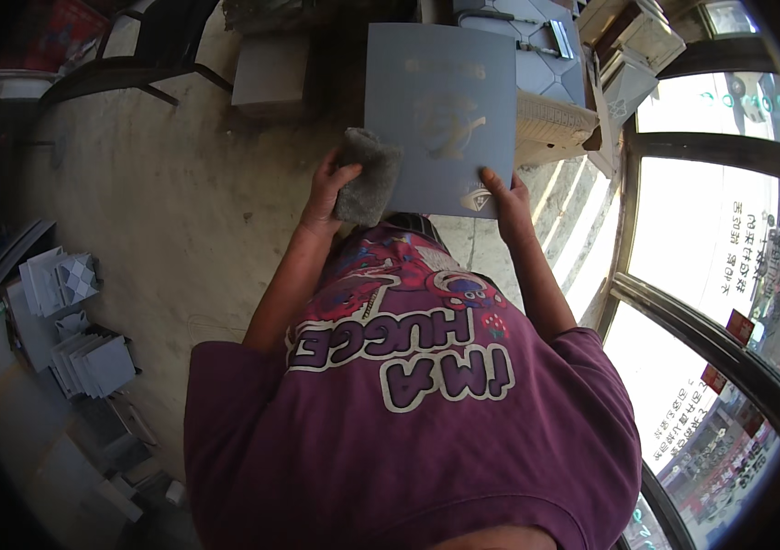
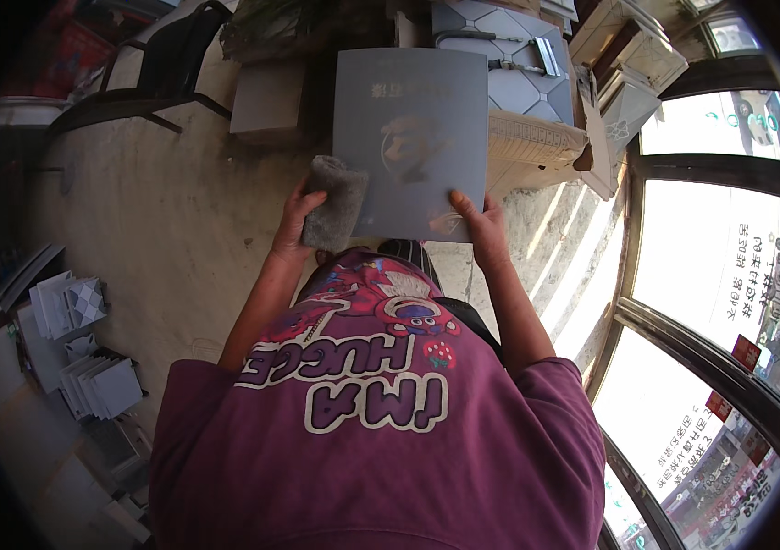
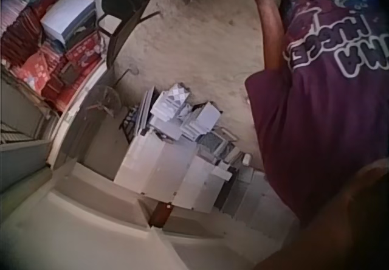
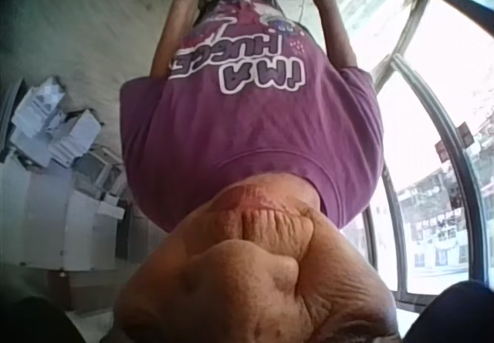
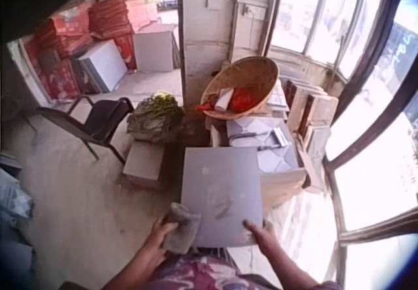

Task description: The person cleans a square tile with a cloth and then wipes several smaller rectangular tiles while holding them by hand.

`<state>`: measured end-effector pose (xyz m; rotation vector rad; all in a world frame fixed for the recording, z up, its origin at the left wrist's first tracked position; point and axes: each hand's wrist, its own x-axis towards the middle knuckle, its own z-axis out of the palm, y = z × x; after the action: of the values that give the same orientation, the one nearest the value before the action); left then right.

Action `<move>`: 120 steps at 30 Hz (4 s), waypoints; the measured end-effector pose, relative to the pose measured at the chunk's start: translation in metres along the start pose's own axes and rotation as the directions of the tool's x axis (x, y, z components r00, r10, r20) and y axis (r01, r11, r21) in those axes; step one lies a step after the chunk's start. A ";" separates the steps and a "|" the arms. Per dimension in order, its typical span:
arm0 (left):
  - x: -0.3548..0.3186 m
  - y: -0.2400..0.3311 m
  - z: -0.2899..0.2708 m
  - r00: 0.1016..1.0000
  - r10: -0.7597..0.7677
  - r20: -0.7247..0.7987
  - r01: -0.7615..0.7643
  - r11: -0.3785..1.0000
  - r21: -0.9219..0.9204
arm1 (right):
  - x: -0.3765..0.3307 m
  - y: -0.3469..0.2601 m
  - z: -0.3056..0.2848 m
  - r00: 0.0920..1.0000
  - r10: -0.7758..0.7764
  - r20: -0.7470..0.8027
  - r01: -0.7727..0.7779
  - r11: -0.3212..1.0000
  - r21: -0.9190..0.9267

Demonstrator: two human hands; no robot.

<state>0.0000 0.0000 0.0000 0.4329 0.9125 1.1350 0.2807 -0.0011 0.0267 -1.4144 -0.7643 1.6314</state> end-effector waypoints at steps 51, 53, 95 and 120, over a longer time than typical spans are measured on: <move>-0.316 0.027 -0.251 0.587 0.171 -0.791 -0.740 0.509 -0.439 | 0.011 0.084 0.390 0.405 0.580 0.707 -0.128 0.801 -0.584; -0.313 0.037 -0.261 0.519 0.197 -0.831 -0.661 0.709 -0.245 | 0.005 0.088 0.407 0.373 0.594 0.713 -0.098 0.789 -0.606; -0.305 0.268 -0.476 -0.058 0.223 -0.973 -0.772 0.608 0.185 | 0.039 0.127 0.838 0.096 0.645 0.758 0.337 0.696 -0.635; -0.386 0.319 -0.627 -0.113 0.187 -0.976 -0.821 0.535 0.198 | -0.022 0.200 1.012 0.092 0.682 0.726 0.463 0.617 -0.637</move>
<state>-0.7389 -0.3137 0.0160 -0.6642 1.5294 2.5974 -0.7498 -0.0449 0.0500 -0.4152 -2.5908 2.5460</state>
